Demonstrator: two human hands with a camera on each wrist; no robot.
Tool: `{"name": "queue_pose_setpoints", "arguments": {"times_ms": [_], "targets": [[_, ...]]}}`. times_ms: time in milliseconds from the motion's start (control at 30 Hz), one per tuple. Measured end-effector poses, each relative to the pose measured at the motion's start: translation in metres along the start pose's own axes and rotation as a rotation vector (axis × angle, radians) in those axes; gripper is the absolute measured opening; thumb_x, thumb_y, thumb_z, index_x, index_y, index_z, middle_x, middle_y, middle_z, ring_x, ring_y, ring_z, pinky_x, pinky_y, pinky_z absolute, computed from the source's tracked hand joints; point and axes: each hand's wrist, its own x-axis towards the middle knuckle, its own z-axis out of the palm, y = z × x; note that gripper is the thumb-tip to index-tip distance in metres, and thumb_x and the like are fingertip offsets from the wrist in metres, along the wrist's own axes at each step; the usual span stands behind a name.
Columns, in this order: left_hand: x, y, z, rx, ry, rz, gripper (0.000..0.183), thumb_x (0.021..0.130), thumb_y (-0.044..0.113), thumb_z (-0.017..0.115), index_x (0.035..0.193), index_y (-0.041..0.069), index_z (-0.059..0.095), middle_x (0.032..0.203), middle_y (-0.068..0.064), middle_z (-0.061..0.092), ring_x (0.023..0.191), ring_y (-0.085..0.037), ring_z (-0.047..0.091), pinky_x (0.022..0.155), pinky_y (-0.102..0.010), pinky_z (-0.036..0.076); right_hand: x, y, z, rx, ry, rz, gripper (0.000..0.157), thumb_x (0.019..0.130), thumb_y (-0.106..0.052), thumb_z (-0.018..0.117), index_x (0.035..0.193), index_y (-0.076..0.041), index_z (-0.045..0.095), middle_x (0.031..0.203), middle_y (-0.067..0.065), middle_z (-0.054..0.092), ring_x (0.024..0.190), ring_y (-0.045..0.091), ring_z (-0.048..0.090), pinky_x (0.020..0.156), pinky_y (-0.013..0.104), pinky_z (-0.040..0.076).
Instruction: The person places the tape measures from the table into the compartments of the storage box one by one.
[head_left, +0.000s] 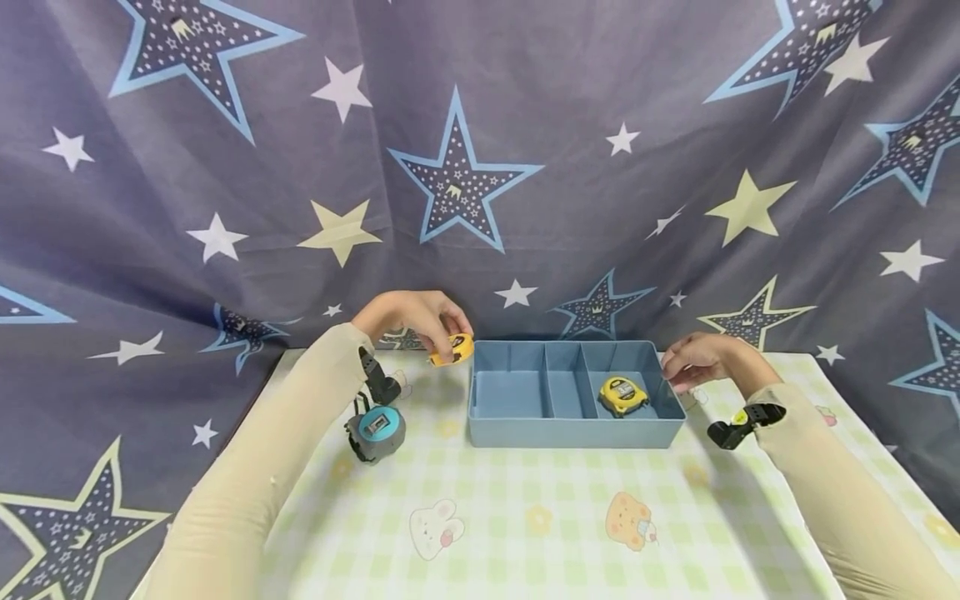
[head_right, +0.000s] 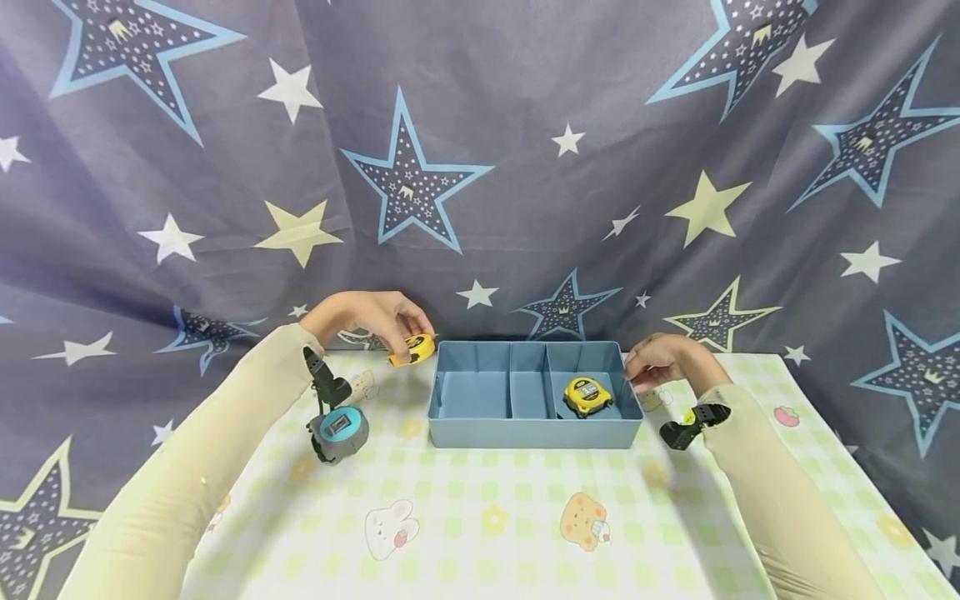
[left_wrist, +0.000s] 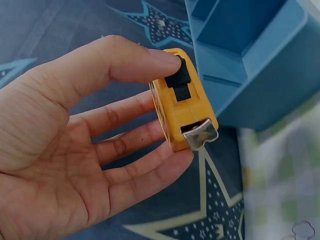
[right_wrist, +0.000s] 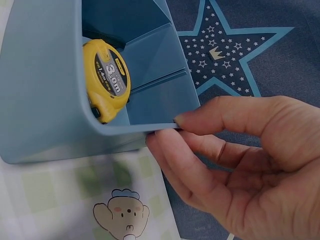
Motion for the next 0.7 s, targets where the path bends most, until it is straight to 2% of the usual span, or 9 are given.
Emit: {"name": "queue_pose_setpoints", "arguments": {"times_ms": [333, 700], "targets": [[0.009, 0.023, 0.012, 0.029, -0.002, 0.082, 0.052, 0.072, 0.009, 0.082, 0.122, 0.005, 0.069, 0.104, -0.010, 0.071, 0.086, -0.015, 0.068, 0.083, -0.036, 0.061, -0.001, -0.001, 0.000, -0.007, 0.003, 0.011, 0.036, 0.092, 0.002, 0.062, 0.123, 0.014, 0.050, 0.088, 0.005, 0.061, 0.081, 0.013, 0.065, 0.081, 0.027, 0.060], [0.022, 0.051, 0.028, 0.022, -0.023, 0.159, 0.050, 0.074, 0.008, 0.080, 0.123, 0.005, 0.068, 0.107, -0.011, 0.070, 0.090, -0.016, 0.067, 0.085, -0.038, 0.061, 0.001, -0.002, 0.001, 0.001, 0.001, 0.018, 0.019, 0.091, 0.003, 0.062, 0.110, 0.006, 0.057, 0.084, 0.003, 0.061, 0.079, 0.012, 0.064, 0.077, 0.025, 0.060]]}}
